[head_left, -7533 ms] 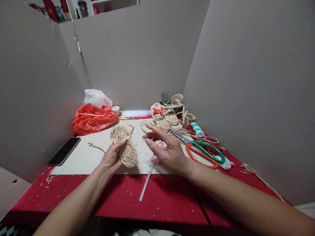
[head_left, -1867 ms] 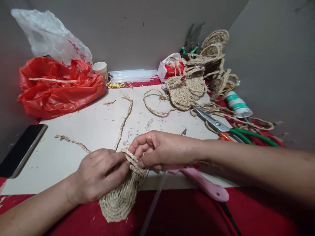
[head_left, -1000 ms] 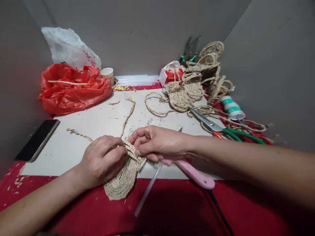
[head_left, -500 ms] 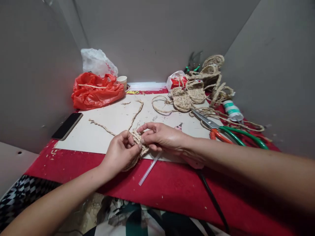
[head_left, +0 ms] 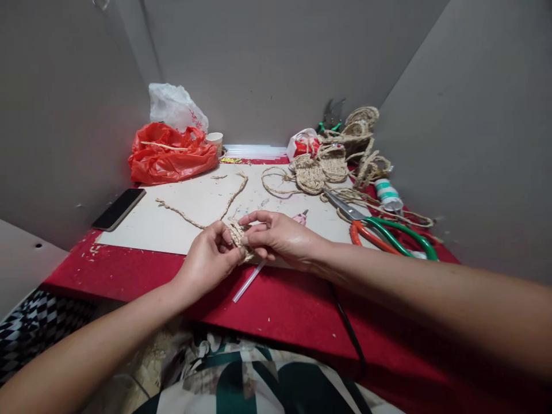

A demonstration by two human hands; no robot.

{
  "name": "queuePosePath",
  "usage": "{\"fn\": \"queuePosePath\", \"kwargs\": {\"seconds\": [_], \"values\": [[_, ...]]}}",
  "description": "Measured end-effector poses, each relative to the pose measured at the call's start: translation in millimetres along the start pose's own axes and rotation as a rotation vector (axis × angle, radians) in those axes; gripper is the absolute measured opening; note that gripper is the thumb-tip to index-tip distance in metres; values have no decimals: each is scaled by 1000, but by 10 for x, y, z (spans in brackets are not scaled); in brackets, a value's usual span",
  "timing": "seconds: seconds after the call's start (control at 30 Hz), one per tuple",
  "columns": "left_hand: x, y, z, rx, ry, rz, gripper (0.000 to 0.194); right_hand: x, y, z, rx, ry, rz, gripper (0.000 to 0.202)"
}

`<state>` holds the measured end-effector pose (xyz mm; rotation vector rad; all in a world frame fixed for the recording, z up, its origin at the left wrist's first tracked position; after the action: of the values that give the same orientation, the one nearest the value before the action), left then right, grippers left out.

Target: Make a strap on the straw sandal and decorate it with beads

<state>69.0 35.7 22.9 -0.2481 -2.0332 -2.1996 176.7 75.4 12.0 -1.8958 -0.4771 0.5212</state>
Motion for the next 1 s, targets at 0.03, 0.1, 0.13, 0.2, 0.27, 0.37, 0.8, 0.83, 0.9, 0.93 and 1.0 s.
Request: {"fn": "queuePosePath", "kwargs": {"seconds": [0.03,0.1,0.13,0.2,0.27,0.37,0.8,0.83,0.9,0.93,1.0], "values": [[-8,-7,-9,3,-7,-10,26,-3,12,-6,-3,1,3,34],[-18,-15,-30,12,-12,-31,26,-5,43,-15,-19,3,11,35],[-18,-12,-40,12,-10,-35,25,-5,57,-19,-26,4,13,35],[-12,-1,-64,2,0,-23,25,-5,73,-24,-33,6,9,34],[-9,6,-90,-15,15,-7,24,-1,83,-27,-37,10,-1,34],[-33,-6,-127,-48,16,6,23,1,100,-33,-56,11,-10,34],[-32,8,-171,-108,-32,107,22,-32,135,-16,-92,24,-10,5],[-42,-2,-174,-97,-60,92,22,-37,149,-5,-98,16,-10,5],[-44,-17,-187,-86,-119,68,21,-45,173,6,-110,1,-15,6],[-23,-17,-194,-90,-140,82,20,-49,180,6,-115,-5,-19,6],[73,12,-197,-141,-152,202,16,-59,182,-4,-125,-14,-25,6]]}}
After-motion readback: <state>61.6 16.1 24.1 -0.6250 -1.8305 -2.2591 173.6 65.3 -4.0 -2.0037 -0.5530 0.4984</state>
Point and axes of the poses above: each hand's wrist, its own z-axis towards the middle knuckle, its own x-axis out of the back of the hand, y = z × x, the point moved 8 cm from there along z, towards the middle knuckle, and after that the axes turned 5 degrees about -x, right-handed, at the moved point
